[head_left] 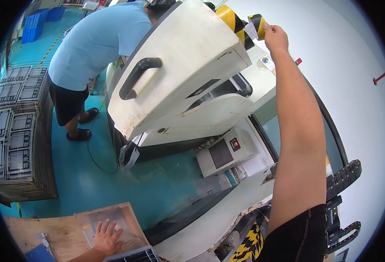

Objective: The person picks up a workpiece, places it onto the machine bed, and secures it with tape. They then spray the workpiece with a nozzle, press buttons on the control panel, and touch the surface before pressing more buttons.

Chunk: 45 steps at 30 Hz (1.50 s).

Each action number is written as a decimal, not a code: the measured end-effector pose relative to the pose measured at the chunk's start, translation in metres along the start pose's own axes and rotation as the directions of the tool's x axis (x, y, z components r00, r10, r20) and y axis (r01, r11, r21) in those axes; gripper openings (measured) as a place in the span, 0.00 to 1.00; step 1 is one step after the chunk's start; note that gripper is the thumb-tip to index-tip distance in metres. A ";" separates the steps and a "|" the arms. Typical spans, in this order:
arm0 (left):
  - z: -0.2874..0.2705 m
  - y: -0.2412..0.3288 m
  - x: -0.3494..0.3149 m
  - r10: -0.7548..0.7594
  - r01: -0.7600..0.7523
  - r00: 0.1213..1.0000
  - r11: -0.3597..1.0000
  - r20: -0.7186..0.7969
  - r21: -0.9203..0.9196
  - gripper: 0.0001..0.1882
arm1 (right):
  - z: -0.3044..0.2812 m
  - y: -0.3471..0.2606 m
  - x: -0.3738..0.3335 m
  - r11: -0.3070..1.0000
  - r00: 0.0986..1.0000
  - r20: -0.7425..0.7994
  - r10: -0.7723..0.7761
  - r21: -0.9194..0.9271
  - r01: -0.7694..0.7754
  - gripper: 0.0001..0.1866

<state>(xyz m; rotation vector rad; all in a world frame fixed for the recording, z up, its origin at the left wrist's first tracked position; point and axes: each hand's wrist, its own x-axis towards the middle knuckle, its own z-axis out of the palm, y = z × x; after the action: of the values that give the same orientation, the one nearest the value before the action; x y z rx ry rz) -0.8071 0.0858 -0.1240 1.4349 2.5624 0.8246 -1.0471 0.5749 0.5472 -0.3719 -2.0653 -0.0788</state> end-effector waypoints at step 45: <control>0.011 -0.002 -0.019 -0.037 0.015 0.989 0.988 0.144 0.154 0.41 | -0.058 0.043 -0.139 0.914 0.996 0.091 0.016 0.403 -0.052 0.23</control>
<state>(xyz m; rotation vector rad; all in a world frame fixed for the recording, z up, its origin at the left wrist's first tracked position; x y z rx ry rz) -0.7946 0.0734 -0.1380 1.4391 2.5740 0.5080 -0.9222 0.5717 0.4533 -0.1543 -2.0943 0.3902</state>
